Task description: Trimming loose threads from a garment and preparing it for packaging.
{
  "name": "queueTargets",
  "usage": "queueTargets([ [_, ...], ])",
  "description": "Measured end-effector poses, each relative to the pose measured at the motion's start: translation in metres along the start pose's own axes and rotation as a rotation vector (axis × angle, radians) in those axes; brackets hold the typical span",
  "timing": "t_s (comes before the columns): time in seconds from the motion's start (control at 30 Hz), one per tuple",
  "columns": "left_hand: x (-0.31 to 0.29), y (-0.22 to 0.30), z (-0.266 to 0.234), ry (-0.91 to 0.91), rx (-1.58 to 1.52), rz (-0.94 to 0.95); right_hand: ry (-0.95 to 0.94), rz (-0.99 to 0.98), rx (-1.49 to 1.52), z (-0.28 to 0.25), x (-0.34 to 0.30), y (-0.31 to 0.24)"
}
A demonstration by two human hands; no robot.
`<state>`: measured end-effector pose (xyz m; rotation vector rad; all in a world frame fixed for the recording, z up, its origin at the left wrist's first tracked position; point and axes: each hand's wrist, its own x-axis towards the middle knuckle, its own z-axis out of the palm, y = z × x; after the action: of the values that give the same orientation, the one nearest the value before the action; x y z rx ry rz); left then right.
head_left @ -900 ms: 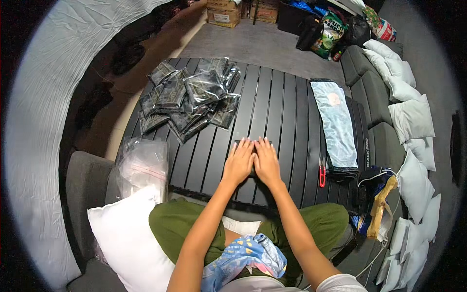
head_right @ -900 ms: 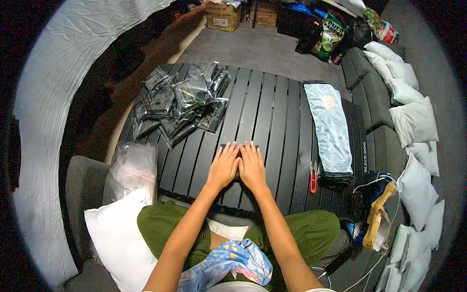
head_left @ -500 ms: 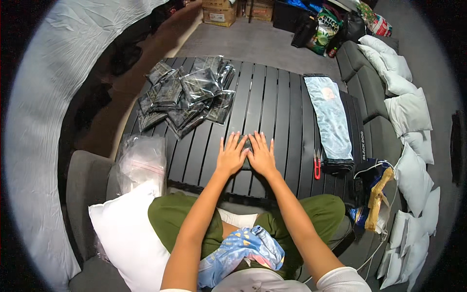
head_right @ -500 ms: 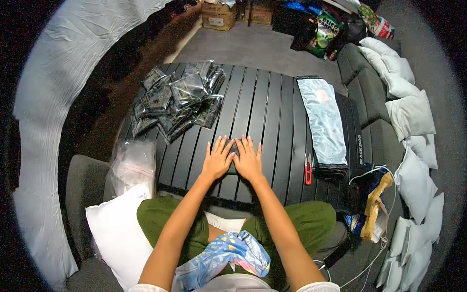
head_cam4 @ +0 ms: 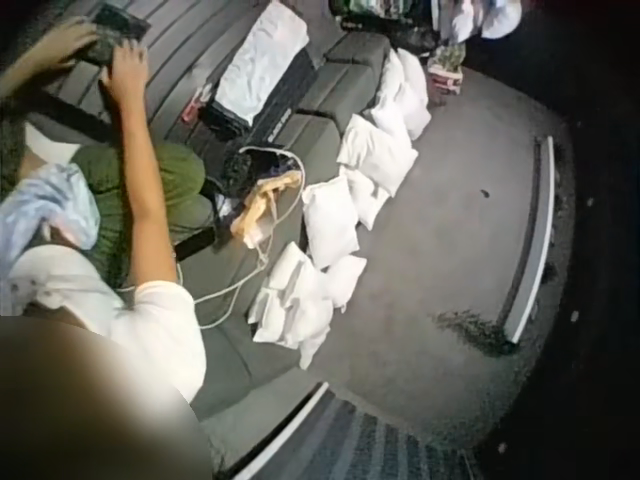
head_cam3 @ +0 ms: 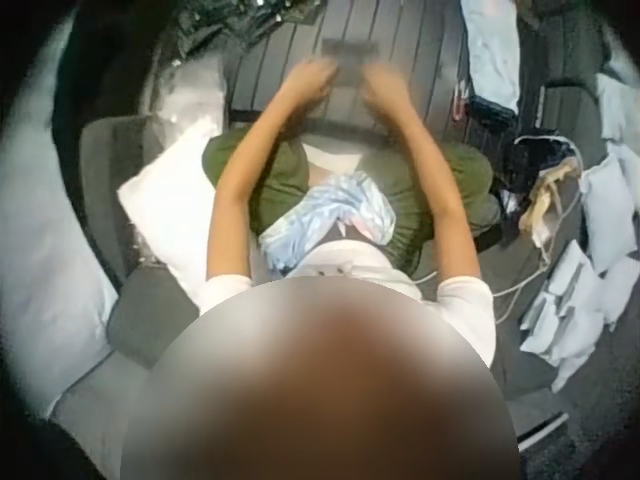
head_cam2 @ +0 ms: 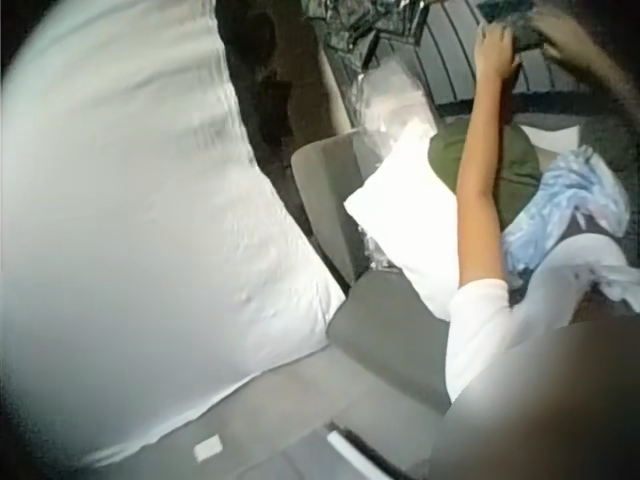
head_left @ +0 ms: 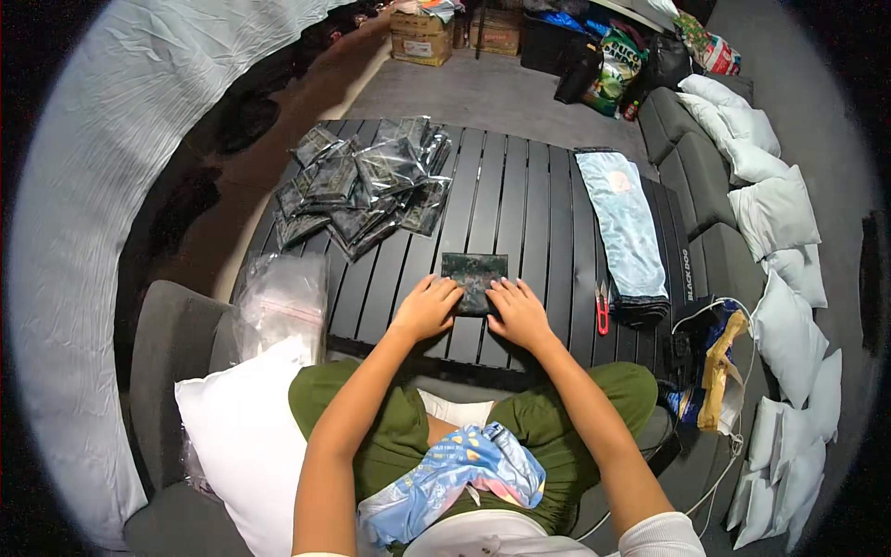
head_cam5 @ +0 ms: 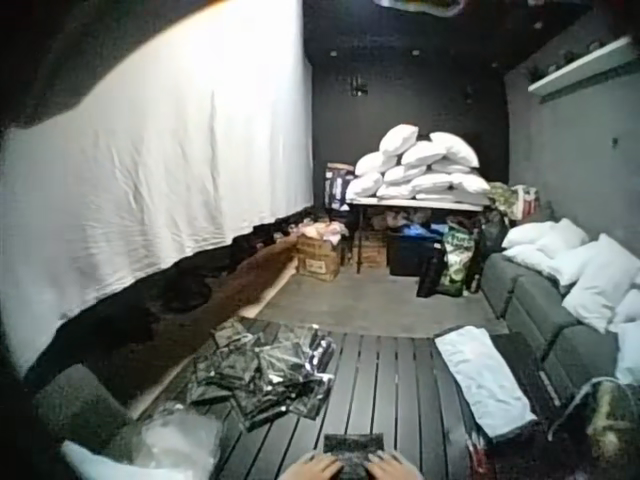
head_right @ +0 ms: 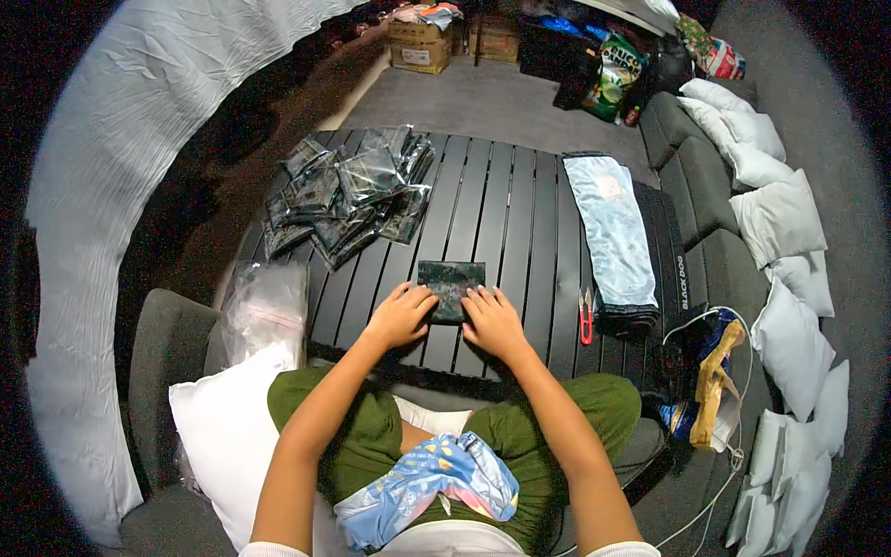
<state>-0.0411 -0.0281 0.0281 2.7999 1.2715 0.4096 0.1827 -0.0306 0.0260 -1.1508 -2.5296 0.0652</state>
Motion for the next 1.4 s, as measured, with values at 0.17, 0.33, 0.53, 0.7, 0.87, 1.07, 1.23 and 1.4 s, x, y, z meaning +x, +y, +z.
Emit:
queueTargets([
  [0.17, 0.008, -0.002, 0.003, 0.164, 0.111, 0.049, 0.045, -0.068, -0.129, 0.003, 0.005, 0.01],
  [0.33, 0.013, -0.004, -0.03, 0.229, -0.529, -0.282, 0.128, 0.214, 0.481, -0.029, 0.016, 0.017],
  [0.53, 0.035, -0.005, -0.015, 0.079, -1.266, -0.653, -0.129, 0.778, 1.103, -0.043, 0.028, 0.034],
  [0.7, 0.024, -0.008, 0.037, 0.177, -0.683, -0.743, -0.124, 0.876, 0.639, -0.008, 0.018, 0.042],
  [0.87, 0.0, 0.018, 0.003, 0.093, -0.559, -0.517, 0.062, 0.838, 0.423, -0.017, -0.016, 0.03],
  [1.07, -0.024, 0.02, 0.008, 0.013, -0.563, -0.526, 0.002, 0.427, 0.377, -0.032, -0.031, -0.035],
  [1.23, -0.017, 0.027, 0.011, 0.076, -0.778, -0.549, 0.094, 0.404, 0.299, -0.013, -0.039, -0.044],
  [1.4, -0.034, 0.028, 0.009, 0.1, -0.636, -0.583, 0.068, 0.337, 0.113, -0.034, -0.028, -0.06],
])
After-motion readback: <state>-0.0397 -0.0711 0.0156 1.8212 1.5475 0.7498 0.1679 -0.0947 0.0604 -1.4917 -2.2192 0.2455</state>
